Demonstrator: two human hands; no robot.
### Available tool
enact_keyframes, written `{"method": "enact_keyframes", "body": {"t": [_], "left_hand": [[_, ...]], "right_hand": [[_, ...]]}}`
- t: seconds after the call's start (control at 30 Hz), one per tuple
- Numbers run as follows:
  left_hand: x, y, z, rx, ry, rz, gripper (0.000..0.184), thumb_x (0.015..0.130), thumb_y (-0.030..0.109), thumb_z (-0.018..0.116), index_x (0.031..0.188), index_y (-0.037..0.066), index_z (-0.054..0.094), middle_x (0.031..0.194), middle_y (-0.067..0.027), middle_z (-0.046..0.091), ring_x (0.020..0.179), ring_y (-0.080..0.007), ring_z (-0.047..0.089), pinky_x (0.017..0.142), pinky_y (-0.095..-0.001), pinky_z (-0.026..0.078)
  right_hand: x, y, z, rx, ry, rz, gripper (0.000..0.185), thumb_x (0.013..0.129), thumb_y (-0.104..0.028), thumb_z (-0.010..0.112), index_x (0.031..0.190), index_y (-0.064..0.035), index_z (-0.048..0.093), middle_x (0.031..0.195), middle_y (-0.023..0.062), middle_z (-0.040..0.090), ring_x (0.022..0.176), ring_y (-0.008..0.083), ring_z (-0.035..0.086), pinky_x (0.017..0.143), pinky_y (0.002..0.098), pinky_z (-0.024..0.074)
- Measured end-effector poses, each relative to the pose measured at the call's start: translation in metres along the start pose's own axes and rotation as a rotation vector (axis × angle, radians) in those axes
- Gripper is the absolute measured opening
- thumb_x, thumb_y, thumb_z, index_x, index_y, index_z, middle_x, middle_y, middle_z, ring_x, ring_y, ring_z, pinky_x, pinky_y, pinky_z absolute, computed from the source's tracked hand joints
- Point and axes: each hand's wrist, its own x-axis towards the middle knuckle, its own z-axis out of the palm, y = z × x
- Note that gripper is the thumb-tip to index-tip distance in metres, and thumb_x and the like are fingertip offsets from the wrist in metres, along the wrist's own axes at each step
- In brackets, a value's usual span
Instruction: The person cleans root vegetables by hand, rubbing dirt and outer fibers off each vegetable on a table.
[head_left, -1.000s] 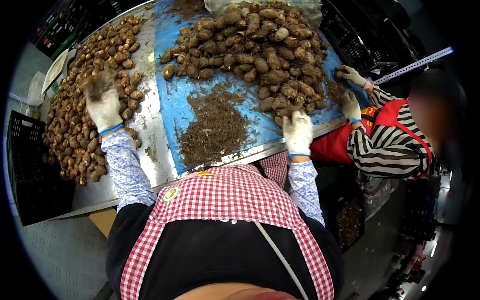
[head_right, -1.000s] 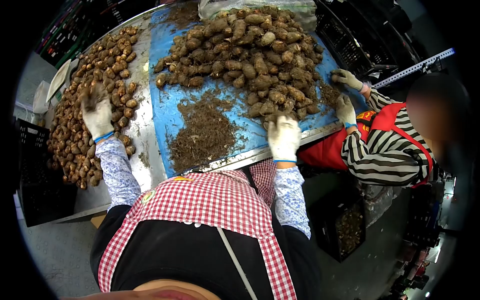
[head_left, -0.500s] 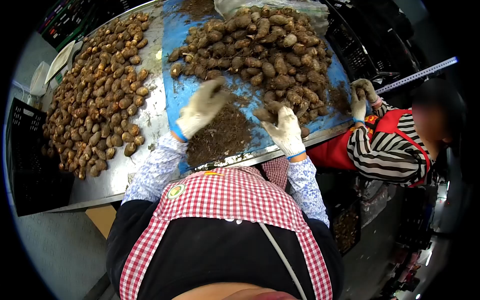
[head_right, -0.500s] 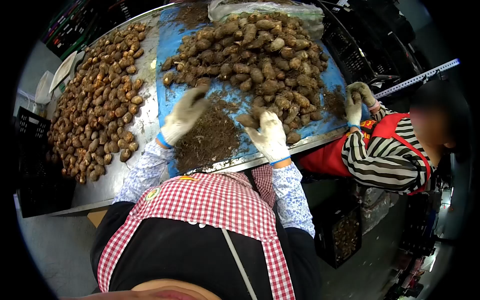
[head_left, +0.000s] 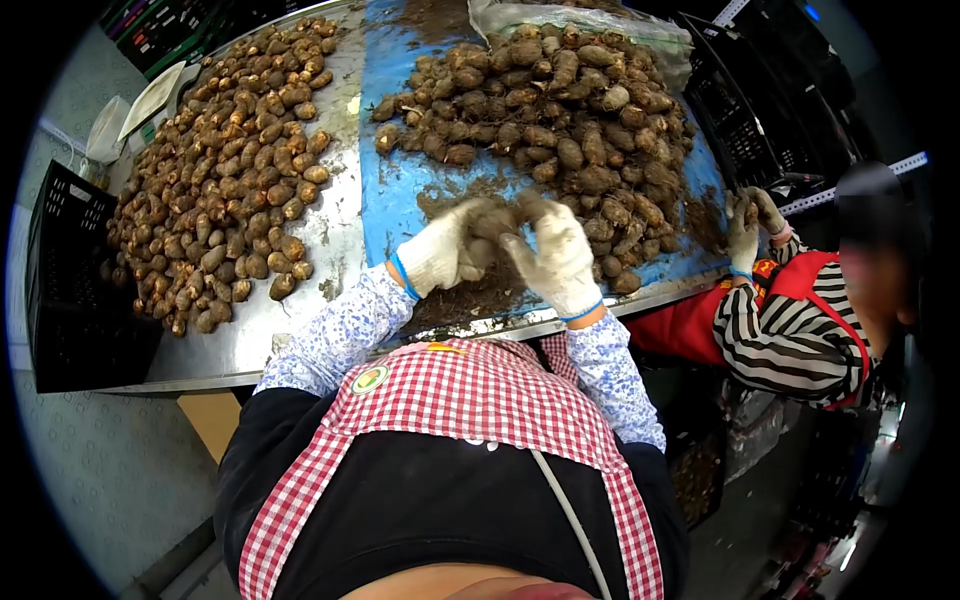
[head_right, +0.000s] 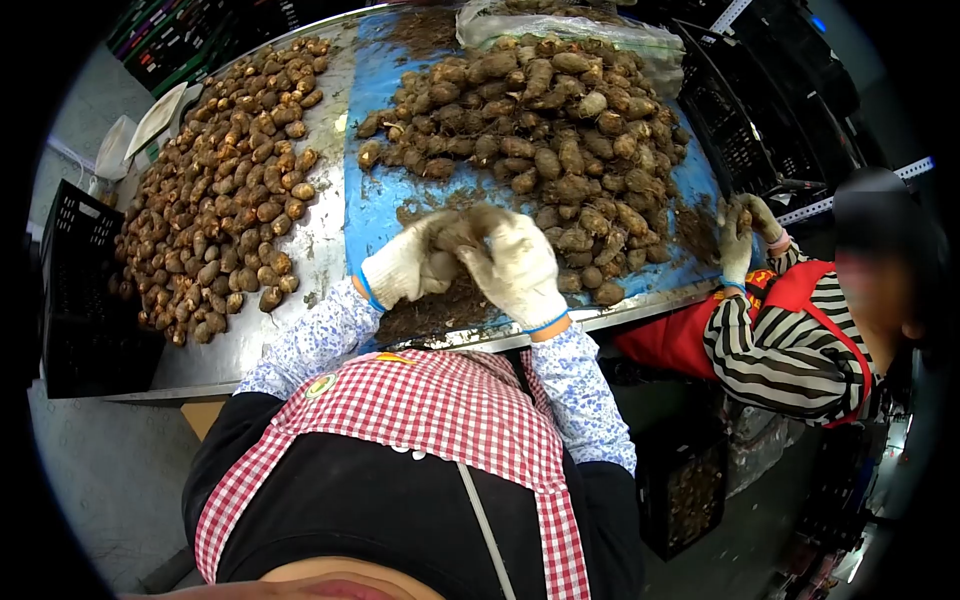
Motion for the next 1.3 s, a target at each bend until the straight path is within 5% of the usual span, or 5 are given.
{"method": "enact_keyframes", "body": {"t": [0.27, 0.53, 0.67, 0.8, 1.3], "left_hand": [[0.051, -0.035, -0.053, 1.476, 0.555, 1.495, 0.035, 0.093, 0.019, 0.058, 0.125, 0.004, 0.057, 0.106, -0.0146, 0.067, 0.097, -0.0305, 0.064, 0.082, -0.0362, 0.052], [0.029, -0.016, -0.036, 1.302, 0.347, 1.646, 0.024, 0.09, 0.016, 0.061, 0.109, 0.001, 0.058, 0.084, -0.0105, 0.068, 0.074, -0.0291, 0.066, 0.063, -0.0378, 0.053], [0.015, -0.024, -0.032, 1.032, 0.097, 0.672, 0.025, 0.098, 0.022, 0.052, 0.104, -0.001, 0.06, 0.087, -0.0121, 0.069, 0.075, -0.0262, 0.068, 0.063, -0.0368, 0.055], [0.079, -0.06, -0.079, 1.927, 0.458, 1.817, 0.026, 0.097, 0.022, 0.051, 0.106, 0.0, 0.059, 0.091, -0.0143, 0.068, 0.078, -0.0258, 0.068, 0.064, -0.0368, 0.055], [0.008, -0.026, 0.002, 0.039, 0.199, 0.412, 0.043, 0.094, 0.043, 0.058, 0.114, 0.005, 0.057, 0.086, -0.0098, 0.063, 0.056, -0.0165, 0.06, 0.04, -0.0276, 0.043]], "right_hand": [[-0.006, 0.003, 0.046, -0.15, -0.143, 0.507, 0.033, 0.093, -0.021, 0.057, 0.114, 0.0041, 0.06, 0.096, 0.0212, 0.065, 0.093, 0.0343, 0.064, 0.081, 0.0432, 0.0519], [-0.003, -0.002, 0.044, -0.107, -0.272, 0.556, 0.033, 0.096, -0.02, 0.051, 0.119, 0.0026, 0.057, 0.101, 0.0198, 0.064, 0.094, 0.0322, 0.064, 0.083, 0.0406, 0.0517], [-0.001, -0.003, 0.044, -0.383, -0.118, 0.149, 0.024, 0.094, -0.02, 0.055, 0.111, -0.004, 0.061, 0.071, 0.0102, 0.064, 0.06, 0.0258, 0.064, 0.053, 0.0389, 0.0521], [0.012, -0.019, 0.031, -0.246, -0.379, 0.554, 0.024, 0.097, -0.022, 0.054, 0.108, -0.002, 0.061, 0.084, 0.0148, 0.066, 0.076, 0.0278, 0.064, 0.07, 0.0384, 0.0537], [-0.014, -0.003, 0.024, 0.248, 0.032, 0.669, 0.033, 0.102, -0.029, 0.051, 0.114, 0.0011, 0.056, 0.093, 0.0137, 0.068, 0.07, 0.0218, 0.066, 0.062, 0.028, 0.0545]]}}
